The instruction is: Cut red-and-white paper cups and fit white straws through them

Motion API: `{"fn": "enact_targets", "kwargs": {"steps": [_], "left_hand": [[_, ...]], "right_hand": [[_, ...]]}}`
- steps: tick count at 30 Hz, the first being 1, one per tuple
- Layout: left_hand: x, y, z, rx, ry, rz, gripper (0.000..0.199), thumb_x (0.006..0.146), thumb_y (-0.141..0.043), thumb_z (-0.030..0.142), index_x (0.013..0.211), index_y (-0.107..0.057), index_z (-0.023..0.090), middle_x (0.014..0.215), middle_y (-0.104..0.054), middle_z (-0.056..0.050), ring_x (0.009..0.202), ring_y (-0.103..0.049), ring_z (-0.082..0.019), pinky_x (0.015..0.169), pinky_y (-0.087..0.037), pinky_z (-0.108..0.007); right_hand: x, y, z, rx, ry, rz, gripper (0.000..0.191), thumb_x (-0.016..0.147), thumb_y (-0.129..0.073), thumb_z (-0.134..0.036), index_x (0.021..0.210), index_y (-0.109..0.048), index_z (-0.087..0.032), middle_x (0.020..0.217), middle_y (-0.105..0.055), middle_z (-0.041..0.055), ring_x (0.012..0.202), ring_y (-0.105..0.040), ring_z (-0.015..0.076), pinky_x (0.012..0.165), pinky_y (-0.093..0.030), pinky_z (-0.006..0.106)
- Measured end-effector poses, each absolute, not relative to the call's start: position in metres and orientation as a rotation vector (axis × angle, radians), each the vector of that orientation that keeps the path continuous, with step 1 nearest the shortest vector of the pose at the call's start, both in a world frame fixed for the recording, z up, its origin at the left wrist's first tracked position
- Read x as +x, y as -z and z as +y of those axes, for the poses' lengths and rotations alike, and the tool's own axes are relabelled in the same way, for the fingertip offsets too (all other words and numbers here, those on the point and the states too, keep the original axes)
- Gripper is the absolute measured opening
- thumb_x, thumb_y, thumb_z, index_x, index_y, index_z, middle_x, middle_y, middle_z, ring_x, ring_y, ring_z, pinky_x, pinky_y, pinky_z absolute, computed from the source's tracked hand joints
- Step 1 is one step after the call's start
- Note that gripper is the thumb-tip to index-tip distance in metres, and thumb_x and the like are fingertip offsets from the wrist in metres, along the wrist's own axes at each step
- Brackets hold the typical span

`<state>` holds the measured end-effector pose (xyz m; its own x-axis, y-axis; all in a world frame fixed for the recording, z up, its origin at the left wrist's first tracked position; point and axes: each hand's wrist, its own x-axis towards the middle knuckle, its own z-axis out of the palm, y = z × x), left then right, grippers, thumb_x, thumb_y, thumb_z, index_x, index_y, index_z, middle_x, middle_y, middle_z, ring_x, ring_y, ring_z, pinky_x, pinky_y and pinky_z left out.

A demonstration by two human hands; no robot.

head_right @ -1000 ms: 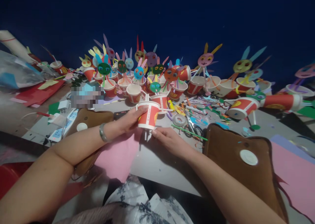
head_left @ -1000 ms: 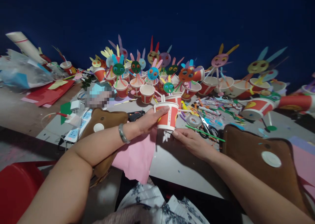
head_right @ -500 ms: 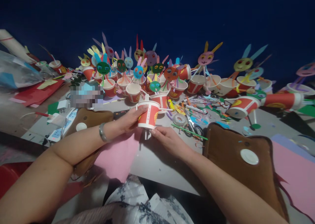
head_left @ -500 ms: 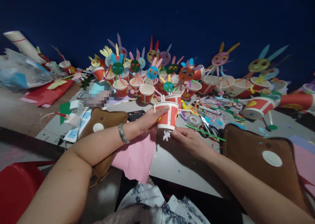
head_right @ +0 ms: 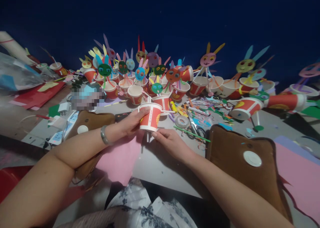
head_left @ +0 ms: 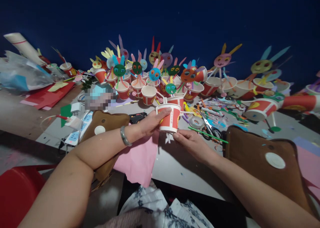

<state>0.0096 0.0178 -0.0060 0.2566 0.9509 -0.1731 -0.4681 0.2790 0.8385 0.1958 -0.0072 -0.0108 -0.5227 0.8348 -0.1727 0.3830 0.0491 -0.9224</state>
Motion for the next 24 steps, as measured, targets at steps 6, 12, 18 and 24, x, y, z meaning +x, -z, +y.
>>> {"fn": "enact_targets", "kwargs": {"steps": [6,12,18,24], "left_hand": [[0.010,0.002,0.015,0.719,-1.100,0.784,0.055,0.068,-0.086,0.052,0.101,-0.065,0.013,0.081,-0.070,-0.004,0.068,-0.062,-0.012,0.067,-0.051,-0.025],[0.007,-0.005,0.023,0.587,-1.122,0.750,0.046,0.084,-0.074,0.049,0.112,-0.067,0.013,0.092,-0.075,-0.009,0.079,-0.069,-0.019,0.075,-0.055,-0.031],[0.001,-0.016,0.029,0.489,-1.076,0.754,0.060,0.087,-0.063,0.062,0.119,-0.063,0.011,0.086,-0.075,-0.010,0.070,-0.071,-0.020,0.066,-0.057,-0.031],[-0.002,-0.012,0.030,0.550,-1.099,0.743,0.055,0.087,-0.066,0.058,0.114,-0.064,0.012,0.089,-0.076,-0.010,0.072,-0.071,-0.020,0.068,-0.058,-0.032]], "right_hand": [[0.194,0.013,-0.008,-1.201,-1.426,-1.982,0.056,0.087,-0.053,-0.069,0.060,-0.046,-0.020,0.059,-0.039,-0.0033,0.055,-0.033,0.0106,0.052,-0.025,0.027],[0.198,0.015,-0.010,-1.075,-1.250,-2.323,0.049,0.092,-0.053,-0.061,0.069,-0.059,-0.019,0.059,-0.053,-0.0009,0.056,-0.044,0.0126,0.056,-0.032,0.027],[0.212,0.014,-0.002,-1.059,-0.686,-2.601,0.035,0.092,-0.058,-0.051,0.083,-0.068,-0.019,0.070,-0.068,0.0072,0.062,-0.057,0.0179,0.060,-0.033,0.029],[0.220,0.011,0.005,-1.134,-0.822,-2.446,0.037,0.088,-0.061,-0.053,0.078,-0.065,-0.018,0.062,-0.062,0.0024,0.058,-0.052,0.0153,0.057,-0.034,0.027]]}}
